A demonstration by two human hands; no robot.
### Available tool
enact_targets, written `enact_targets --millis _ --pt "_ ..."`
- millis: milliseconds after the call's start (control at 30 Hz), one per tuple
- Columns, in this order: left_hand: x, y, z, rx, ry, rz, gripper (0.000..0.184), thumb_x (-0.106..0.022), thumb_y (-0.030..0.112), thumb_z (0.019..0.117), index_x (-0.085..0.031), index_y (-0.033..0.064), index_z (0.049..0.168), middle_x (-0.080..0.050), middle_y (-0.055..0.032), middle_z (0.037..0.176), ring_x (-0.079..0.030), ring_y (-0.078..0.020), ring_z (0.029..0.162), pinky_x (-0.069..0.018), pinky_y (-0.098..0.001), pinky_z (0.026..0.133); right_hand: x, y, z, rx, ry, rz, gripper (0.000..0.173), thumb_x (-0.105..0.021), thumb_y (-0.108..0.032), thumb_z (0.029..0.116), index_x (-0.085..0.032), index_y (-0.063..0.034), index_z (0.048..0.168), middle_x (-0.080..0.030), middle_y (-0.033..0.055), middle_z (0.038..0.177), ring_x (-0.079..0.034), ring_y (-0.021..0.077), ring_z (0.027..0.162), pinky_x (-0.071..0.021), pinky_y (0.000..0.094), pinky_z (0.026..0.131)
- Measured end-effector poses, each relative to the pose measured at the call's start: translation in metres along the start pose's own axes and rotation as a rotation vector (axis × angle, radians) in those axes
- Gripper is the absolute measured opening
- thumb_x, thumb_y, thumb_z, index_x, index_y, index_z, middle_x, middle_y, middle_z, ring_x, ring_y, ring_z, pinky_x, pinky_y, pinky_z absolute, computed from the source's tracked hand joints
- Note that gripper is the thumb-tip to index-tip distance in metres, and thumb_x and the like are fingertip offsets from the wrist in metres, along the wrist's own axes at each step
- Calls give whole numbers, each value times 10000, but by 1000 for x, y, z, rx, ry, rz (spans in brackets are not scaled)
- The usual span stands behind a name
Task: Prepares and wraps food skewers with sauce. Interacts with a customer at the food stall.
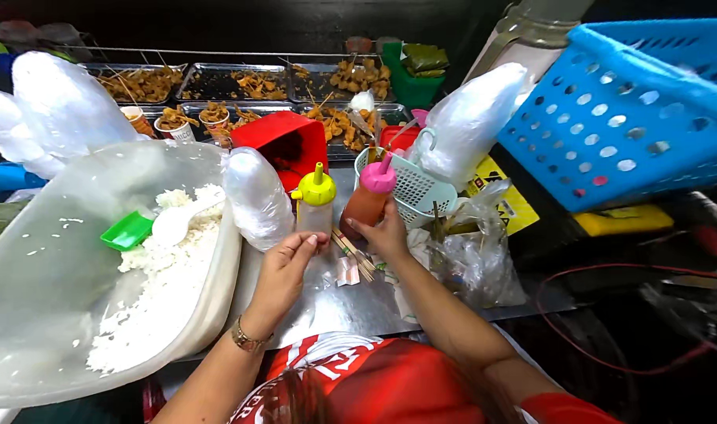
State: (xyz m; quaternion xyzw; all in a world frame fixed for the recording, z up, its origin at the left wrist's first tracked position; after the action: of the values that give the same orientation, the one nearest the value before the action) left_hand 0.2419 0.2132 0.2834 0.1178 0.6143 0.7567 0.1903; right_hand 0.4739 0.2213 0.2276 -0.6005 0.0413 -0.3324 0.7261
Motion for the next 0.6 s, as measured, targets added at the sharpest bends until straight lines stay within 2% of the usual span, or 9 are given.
enact_targets --millis 67,100,200,267,333,433,500,600 --pt "6 -3 -1 -46 10 153 206 -549 74 1030 -718 -22 1096 -737 -63 1134 -683 -93 1087 -541 -286 1003 10 -9 -9 109 28 17 852 -925 -211 702 -509 41 1402 -675 203 1232 -677 258 1132 -562 448 990" --pt "10 -2 -1 -72 21 204 182 -589 84 1013 -728 -12 1080 -735 -63 1141 -681 -79 1087 -545 -265 986 16 -17 -17 192 51 32 835 -919 -234 691 -531 70 1365 -672 208 1215 -673 241 1121 -563 414 982" --pt "15 0 -1 -127 63 295 105 -685 83 951 -738 11 1008 -749 -20 1001 -698 -25 915 -577 -207 864 38 -43 -42 437 86 9 784 -895 -287 687 -575 98 1290 -621 230 1221 -632 208 1126 -540 327 980" --pt "14 3 -2 -163 79 352 84 -721 86 922 -733 19 972 -741 17 913 -679 18 820 -569 -168 804 49 -58 -54 534 54 -91 750 -877 -287 700 -603 67 1301 -610 241 1242 -613 219 1156 -518 313 1003" --pt "12 7 -2 -214 77 395 100 -729 86 914 -740 4 971 -743 1 919 -686 13 831 -573 -169 818 55 -68 -62 598 9 -242 683 -865 -284 722 -649 3 1303 -669 213 1237 -638 281 1155 -524 403 1007" --pt "13 14 -3 -286 82 461 131 -731 98 918 -751 -4 997 -748 -25 951 -703 -9 865 -586 -183 841 59 -71 -68 626 -54 -463 614 -814 -306 755 -686 -109 1321 -711 134 1225 -653 355 1128 -510 572 936" --pt "13 20 -4 -344 89 532 145 -728 110 921 -756 -7 1003 -752 -42 951 -711 -25 874 -585 -191 852 62 -75 -69 637 -51 -555 604 -798 -302 746 -697 -161 1324 -718 124 1211 -657 385 1108 -503 605 888" --pt "11 27 -8 -426 97 659 175 -718 134 927 -764 -1 1028 -753 -64 940 -717 -56 875 -577 -207 863 64 -78 -70 644 -68 -632 637 -801 -275 714 -696 -189 1337 -718 129 1203 -650 413 1096 -498 616 877"
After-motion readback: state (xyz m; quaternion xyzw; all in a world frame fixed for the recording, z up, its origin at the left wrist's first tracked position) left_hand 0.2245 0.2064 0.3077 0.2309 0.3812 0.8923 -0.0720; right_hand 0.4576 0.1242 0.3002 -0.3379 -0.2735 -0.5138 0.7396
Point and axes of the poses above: each hand's wrist, its own z-axis towards the middle knuckle, its own x-axis out of the back of the hand, y = z × x, the point moved 9 cm from there along z, towards the middle knuckle
